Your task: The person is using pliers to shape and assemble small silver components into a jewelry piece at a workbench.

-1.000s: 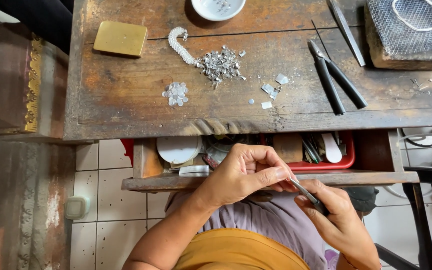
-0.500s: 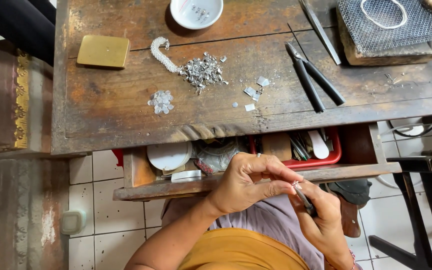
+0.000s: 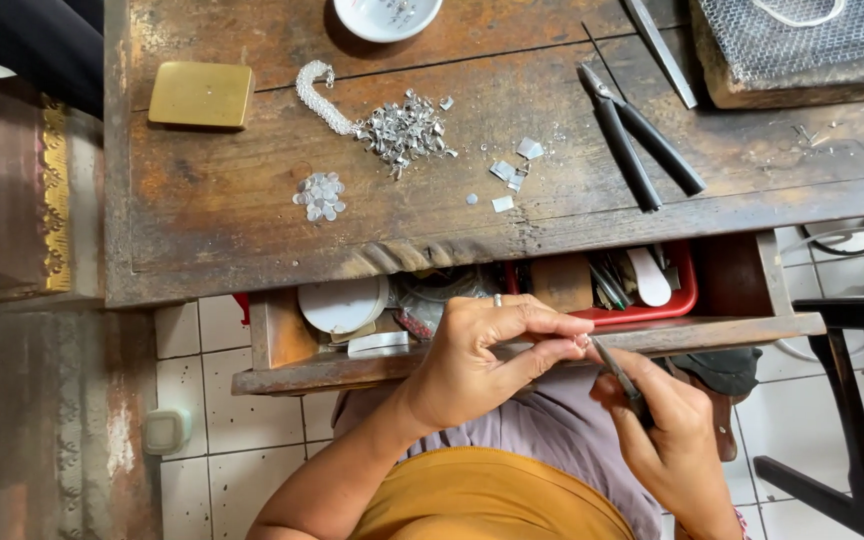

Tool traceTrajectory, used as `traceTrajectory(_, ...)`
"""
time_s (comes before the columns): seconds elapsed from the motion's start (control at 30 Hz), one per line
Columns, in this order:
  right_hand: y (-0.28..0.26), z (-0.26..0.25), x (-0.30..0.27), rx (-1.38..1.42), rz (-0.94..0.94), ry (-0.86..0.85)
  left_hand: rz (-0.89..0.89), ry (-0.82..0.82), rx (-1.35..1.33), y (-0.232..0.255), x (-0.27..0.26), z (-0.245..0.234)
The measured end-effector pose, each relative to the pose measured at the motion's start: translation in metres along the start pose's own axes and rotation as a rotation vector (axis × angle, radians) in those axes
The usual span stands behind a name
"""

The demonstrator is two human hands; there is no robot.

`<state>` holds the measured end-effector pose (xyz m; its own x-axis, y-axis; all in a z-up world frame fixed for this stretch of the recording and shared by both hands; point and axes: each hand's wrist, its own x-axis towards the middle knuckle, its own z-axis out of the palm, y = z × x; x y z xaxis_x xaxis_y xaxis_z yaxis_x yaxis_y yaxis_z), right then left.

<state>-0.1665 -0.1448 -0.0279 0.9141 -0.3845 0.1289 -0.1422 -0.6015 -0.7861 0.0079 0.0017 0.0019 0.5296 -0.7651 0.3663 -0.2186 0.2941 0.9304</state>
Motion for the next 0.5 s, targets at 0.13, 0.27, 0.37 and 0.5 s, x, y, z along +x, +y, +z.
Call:
traceTrajectory(0.13, -0.0015, 0.0007, 0.0025, -0.134, -0.130, 0.063, -0.021, 0.078, 0.099, 0.0014, -0.0002, 0.0060)
traceTrajectory(0.27, -0.0047, -0.0009, 0.0040, -0.261, -0.136, 0.068, 0.006, 0.109, 0.183, 0.0004, -0.0012, 0.0085)
traceTrajectory(0.37, -0.0027, -0.0005, 0.0038, -0.292, -0.151, 0.063, 0.019, 0.131, 0.214, 0.0004, -0.0015, 0.0091)
traceTrajectory(0.5, -0.0006, -0.0003, 0.0051, -0.267, -0.161, 0.048, 0.008, 0.143, 0.219, -0.0001, -0.0012, 0.0093)
